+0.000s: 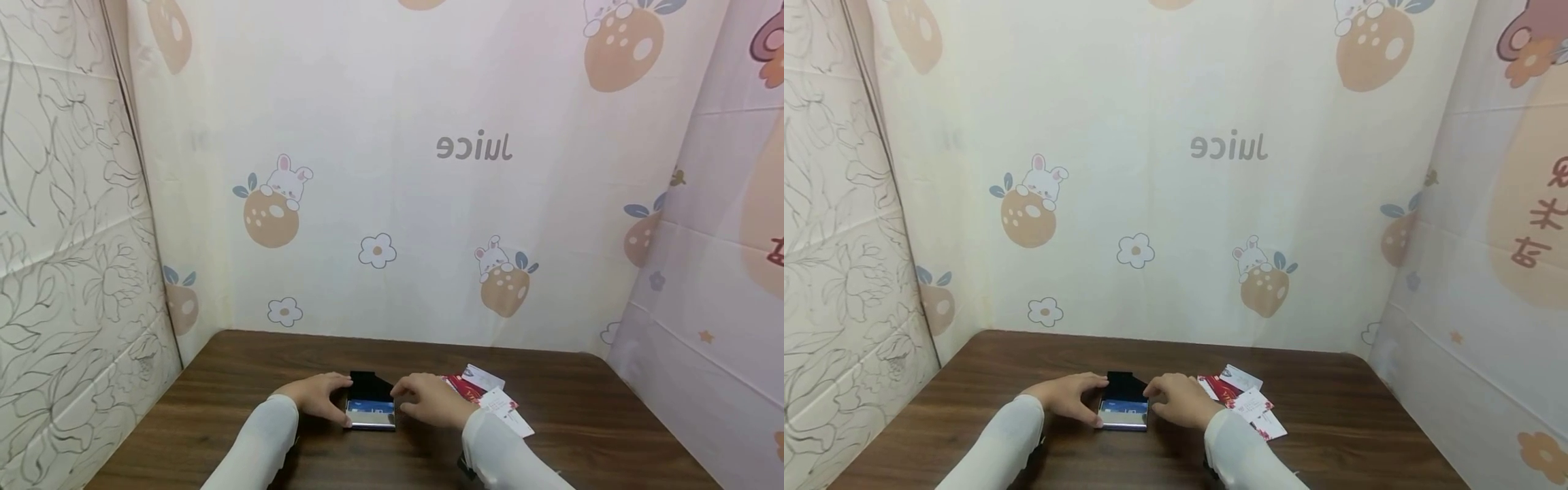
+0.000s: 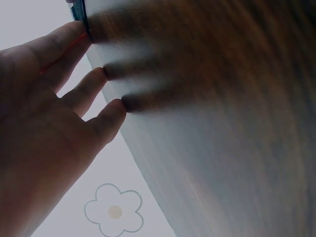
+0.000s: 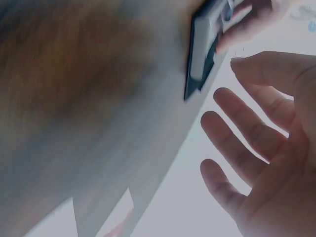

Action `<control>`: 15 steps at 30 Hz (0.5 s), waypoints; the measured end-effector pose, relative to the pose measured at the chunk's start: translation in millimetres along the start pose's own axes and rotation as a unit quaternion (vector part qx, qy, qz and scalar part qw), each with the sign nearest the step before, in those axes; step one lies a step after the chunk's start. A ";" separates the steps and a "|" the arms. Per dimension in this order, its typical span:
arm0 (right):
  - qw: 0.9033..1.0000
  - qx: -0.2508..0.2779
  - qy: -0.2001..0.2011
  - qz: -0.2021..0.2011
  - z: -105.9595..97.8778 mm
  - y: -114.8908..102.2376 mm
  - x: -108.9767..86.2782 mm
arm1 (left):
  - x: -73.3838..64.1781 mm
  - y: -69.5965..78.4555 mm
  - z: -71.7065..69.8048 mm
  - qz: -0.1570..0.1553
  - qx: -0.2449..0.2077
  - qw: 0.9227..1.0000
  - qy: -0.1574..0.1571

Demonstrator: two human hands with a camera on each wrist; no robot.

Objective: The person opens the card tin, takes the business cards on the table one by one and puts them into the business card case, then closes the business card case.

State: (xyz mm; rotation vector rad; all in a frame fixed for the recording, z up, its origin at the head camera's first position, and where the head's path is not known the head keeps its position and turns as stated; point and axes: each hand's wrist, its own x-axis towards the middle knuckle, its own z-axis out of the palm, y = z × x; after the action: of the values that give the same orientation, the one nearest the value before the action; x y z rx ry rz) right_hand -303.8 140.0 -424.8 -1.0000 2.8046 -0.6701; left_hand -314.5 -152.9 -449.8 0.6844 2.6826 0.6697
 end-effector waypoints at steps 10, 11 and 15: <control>0.996 -0.062 0.062 0.013 -35.3 30.2 -18.8 | 0.5 0.5 1.3 -0.004 0.000 1.000 0.002; 0.996 -0.063 0.066 0.017 -38.8 34.2 -21.0 | 0.4 1.0 1.0 -0.004 0.001 1.000 0.002; 0.996 -0.047 0.070 0.042 -51.4 48.8 -30.7 | 0.2 1.7 0.3 -0.008 0.004 1.000 0.003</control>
State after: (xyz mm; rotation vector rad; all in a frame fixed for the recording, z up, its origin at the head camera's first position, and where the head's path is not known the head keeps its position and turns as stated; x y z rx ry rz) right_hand -319.9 211.9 -401.5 -0.8763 3.0066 -0.6263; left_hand -314.0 -151.3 -449.2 0.6627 2.6943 0.6592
